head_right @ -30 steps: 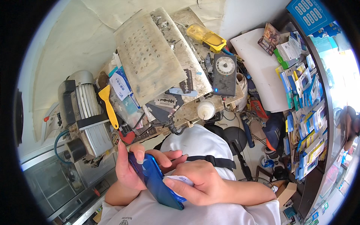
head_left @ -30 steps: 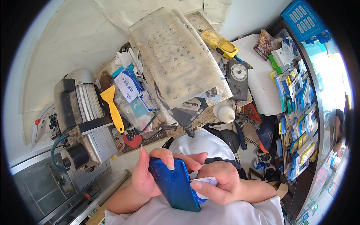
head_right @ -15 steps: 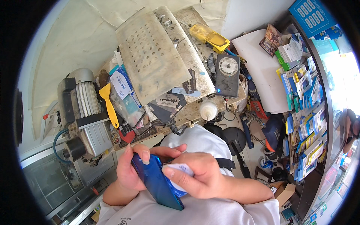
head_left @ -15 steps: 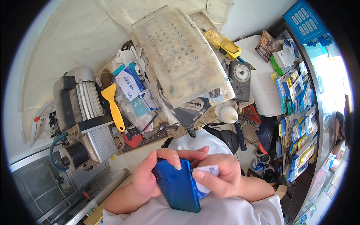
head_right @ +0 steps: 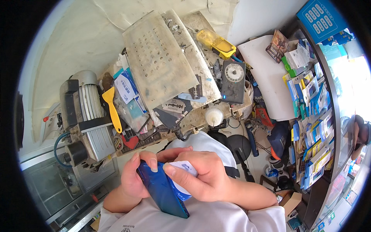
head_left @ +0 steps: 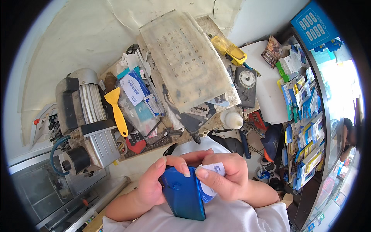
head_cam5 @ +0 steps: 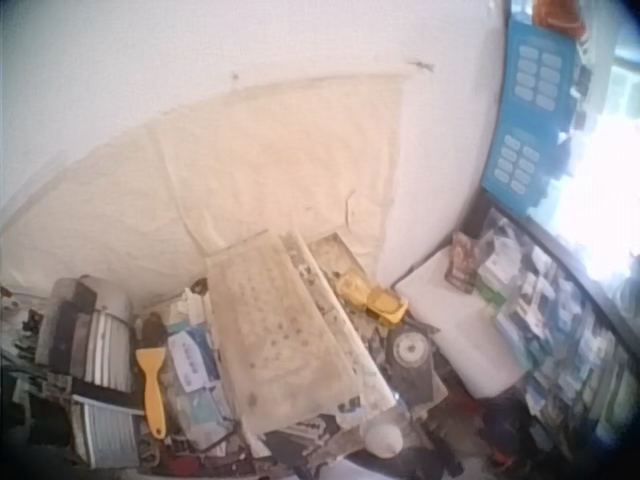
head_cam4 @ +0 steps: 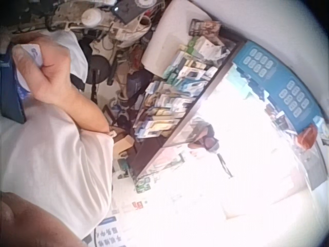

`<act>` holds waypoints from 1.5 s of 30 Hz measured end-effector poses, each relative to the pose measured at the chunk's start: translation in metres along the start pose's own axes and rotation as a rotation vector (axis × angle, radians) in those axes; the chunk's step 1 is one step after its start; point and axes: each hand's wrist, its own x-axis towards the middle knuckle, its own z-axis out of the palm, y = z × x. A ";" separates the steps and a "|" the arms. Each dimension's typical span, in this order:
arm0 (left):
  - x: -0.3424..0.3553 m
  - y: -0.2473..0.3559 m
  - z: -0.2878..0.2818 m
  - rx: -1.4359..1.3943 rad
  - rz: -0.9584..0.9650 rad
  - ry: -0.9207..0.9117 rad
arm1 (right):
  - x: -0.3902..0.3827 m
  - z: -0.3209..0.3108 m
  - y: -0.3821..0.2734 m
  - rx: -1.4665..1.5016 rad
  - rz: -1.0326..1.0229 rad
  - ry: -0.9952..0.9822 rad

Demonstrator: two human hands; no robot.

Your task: The person uses a plastic prying tool to separate the back cover of a blue smartphone, then applies liquid adhesive along the frame edges with a small bottle. The person repeatedly wipes the edges with a card-like tool and repositions the back cover while working at a cluttered repair bench.

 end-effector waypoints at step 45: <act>-0.008 -0.001 -0.004 -0.412 -0.534 -0.311 | 0.024 -0.022 -0.042 -0.197 0.098 -0.252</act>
